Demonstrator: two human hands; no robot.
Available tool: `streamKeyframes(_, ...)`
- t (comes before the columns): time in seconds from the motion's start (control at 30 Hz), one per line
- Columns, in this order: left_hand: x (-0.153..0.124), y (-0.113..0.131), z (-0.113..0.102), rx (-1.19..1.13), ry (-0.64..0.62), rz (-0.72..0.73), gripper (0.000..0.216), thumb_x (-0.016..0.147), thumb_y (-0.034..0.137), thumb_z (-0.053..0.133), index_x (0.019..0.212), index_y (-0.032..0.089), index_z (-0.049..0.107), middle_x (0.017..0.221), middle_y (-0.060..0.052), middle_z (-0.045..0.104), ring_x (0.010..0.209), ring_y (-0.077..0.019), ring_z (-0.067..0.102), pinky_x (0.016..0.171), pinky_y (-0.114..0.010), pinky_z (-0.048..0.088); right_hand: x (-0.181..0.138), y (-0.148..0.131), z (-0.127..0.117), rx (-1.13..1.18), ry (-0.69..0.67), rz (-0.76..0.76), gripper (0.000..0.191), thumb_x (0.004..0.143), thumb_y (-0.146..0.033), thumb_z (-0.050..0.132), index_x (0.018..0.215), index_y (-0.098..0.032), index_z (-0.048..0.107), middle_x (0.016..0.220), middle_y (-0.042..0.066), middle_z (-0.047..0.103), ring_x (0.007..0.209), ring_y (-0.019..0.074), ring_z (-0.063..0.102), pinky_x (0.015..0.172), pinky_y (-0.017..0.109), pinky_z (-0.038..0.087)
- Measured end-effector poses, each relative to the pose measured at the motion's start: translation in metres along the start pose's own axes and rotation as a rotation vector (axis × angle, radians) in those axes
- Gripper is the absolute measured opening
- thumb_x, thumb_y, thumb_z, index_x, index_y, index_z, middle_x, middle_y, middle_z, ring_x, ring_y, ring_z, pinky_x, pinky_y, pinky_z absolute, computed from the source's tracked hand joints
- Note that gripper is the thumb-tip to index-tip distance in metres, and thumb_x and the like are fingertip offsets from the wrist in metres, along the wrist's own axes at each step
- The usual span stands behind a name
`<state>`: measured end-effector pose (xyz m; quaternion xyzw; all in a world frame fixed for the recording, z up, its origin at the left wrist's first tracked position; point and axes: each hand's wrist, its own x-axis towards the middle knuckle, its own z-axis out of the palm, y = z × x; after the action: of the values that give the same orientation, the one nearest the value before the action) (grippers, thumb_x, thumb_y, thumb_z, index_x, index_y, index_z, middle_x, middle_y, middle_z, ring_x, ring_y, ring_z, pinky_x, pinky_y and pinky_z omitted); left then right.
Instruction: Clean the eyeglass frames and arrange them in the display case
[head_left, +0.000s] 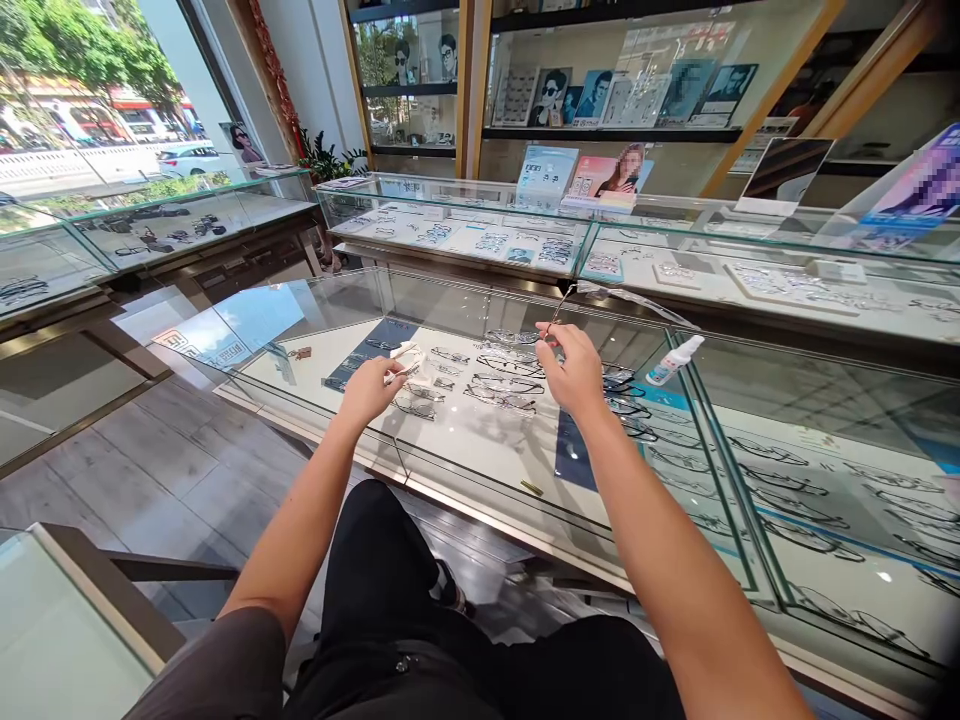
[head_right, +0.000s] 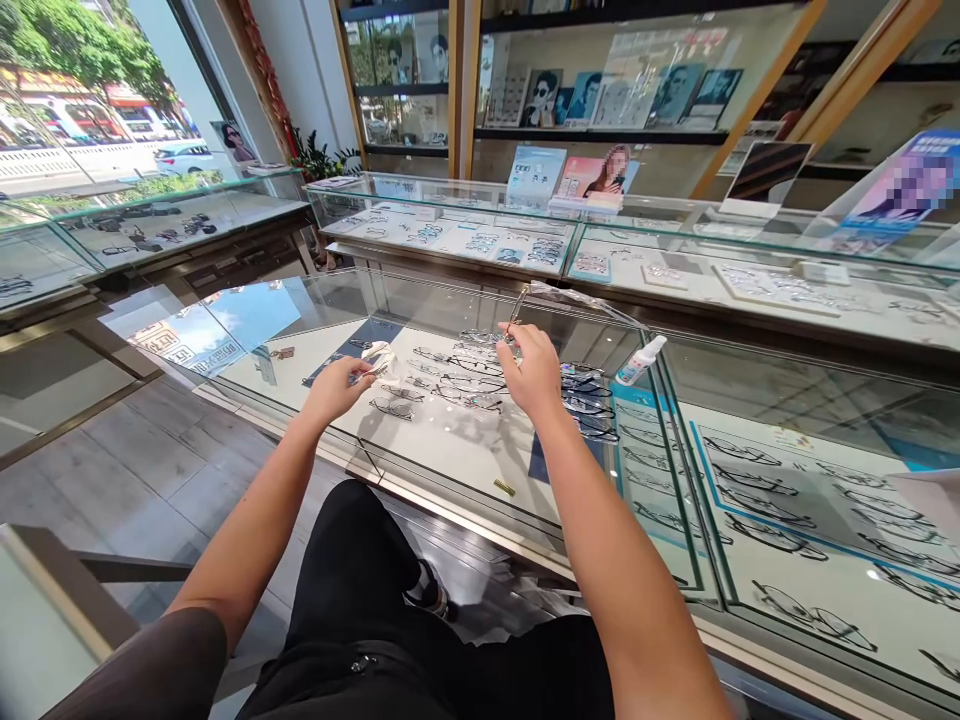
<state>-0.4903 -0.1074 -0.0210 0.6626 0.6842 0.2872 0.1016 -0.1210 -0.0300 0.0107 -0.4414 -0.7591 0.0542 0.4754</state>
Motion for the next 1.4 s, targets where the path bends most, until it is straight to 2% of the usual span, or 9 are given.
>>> streamKeyframes(0.13, 0.007, 0.004, -0.006, -0.142, 0.075, -0.091, 0.027, 0.097, 0.047, 0.057, 0.083, 0.025, 0.062, 0.084, -0.005, 0.068, 0.079, -0.0246, 0.057, 0.074, -0.035, 0.038, 0.000, 0.001, 0.001, 0.003, 0.001, -0.008, 0.040, 0.103, -0.039, 0.054, 0.131, -0.021, 0.076, 0.119, 0.013, 0.078, 0.099, 0.0304, 0.069, 0.099, 0.051, 0.054)
streamKeyframes(0.23, 0.016, 0.010, -0.015, -0.367, 0.168, -0.133, 0.035, 0.097, 0.054, 0.057, 0.078, 0.025, 0.054, 0.073, -0.002, 0.062, 0.073, -0.0217, 0.055, 0.071, -0.033, 0.040, 0.001, 0.003, 0.001, 0.004, 0.008, -0.012, 0.039, 0.103, -0.040, 0.054, 0.130, -0.021, 0.076, 0.119, 0.013, 0.078, 0.098, 0.0301, 0.068, 0.099, 0.051, 0.054)
streamKeyframes(0.37, 0.030, 0.026, -0.029, -0.774, 0.139, -0.249, 0.038, 0.092, 0.060, 0.061, 0.085, 0.022, 0.061, 0.084, -0.006, 0.070, 0.076, -0.0217, 0.064, 0.069, -0.033, 0.050, 0.001, 0.002, 0.000, 0.015, 0.005, -0.007, 0.038, 0.103, -0.040, 0.054, 0.129, -0.022, 0.076, 0.119, 0.013, 0.078, 0.099, 0.0304, 0.068, 0.098, 0.051, 0.054)
streamKeyframes(0.47, 0.035, 0.038, -0.037, -0.935, 0.060, -0.247, 0.041, 0.082, 0.059, 0.073, 0.091, 0.020, 0.066, 0.097, -0.009, 0.074, 0.080, -0.0197, 0.067, 0.069, -0.030, 0.053, 0.001, 0.000, 0.000, 0.013, 0.003, -0.004, 0.037, 0.103, -0.040, 0.054, 0.128, -0.023, 0.076, 0.119, 0.013, 0.078, 0.099, 0.0303, 0.069, 0.097, 0.051, 0.054)
streamKeyframes(0.57, 0.034, 0.045, -0.042, -0.948, 0.042, -0.187, 0.039, 0.070, 0.046, 0.083, 0.094, 0.019, 0.068, 0.102, -0.009, 0.076, 0.090, -0.0203, 0.070, 0.074, -0.028, 0.055, 0.001, -0.001, -0.001, 0.009, 0.004, -0.002, 0.036, 0.103, -0.040, 0.054, 0.127, -0.023, 0.076, 0.118, 0.012, 0.078, 0.098, 0.0300, 0.069, 0.097, 0.050, 0.055)
streamKeyframes(0.73, 0.029, 0.052, -0.044, -0.858, 0.186, -0.131, 0.032, 0.064, 0.035, 0.083, 0.086, 0.020, 0.064, 0.088, -0.002, 0.070, 0.081, -0.0176, 0.063, 0.073, -0.029, 0.056, 0.001, -0.001, 0.000, 0.008, 0.008, -0.001, 0.035, 0.103, -0.040, 0.055, 0.126, -0.024, 0.076, 0.117, 0.012, 0.078, 0.097, 0.0302, 0.069, 0.097, 0.051, 0.055)
streamKeyframes(1.03, 0.020, 0.067, -0.047, -0.905, 0.333, 0.028, 0.043, 0.069, 0.050, 0.095, 0.088, 0.018, 0.073, 0.085, -0.004, 0.071, 0.080, -0.0180, 0.062, 0.075, -0.031, 0.049, 0.001, -0.006, -0.001, 0.009, -0.017, 0.006, 0.035, 0.104, -0.040, 0.054, 0.126, -0.024, 0.076, 0.118, 0.012, 0.078, 0.100, 0.0308, 0.068, 0.097, 0.051, 0.054)
streamKeyframes(1.2, 0.024, 0.070, -0.043, -0.979, 0.374, 0.019, 0.044, 0.080, 0.058, 0.087, 0.081, 0.020, 0.066, 0.075, 0.000, 0.059, 0.067, -0.0127, 0.047, 0.065, -0.028, 0.040, 0.000, -0.009, -0.001, 0.007, -0.025, -0.009, 0.033, 0.103, -0.040, 0.055, 0.125, -0.025, 0.075, 0.117, 0.011, 0.078, 0.100, 0.0306, 0.069, 0.096, 0.050, 0.055)
streamKeyframes(1.4, 0.031, 0.067, -0.037, -0.996, 0.317, -0.075, 0.045, 0.084, 0.058, 0.084, 0.095, 0.025, 0.055, 0.077, 0.003, 0.053, 0.061, -0.0121, 0.045, 0.056, -0.025, 0.037, -0.001, -0.011, -0.001, 0.011, -0.046, -0.010, 0.032, 0.104, -0.040, 0.055, 0.123, -0.025, 0.076, 0.117, 0.011, 0.078, 0.099, 0.0308, 0.070, 0.096, 0.050, 0.055)
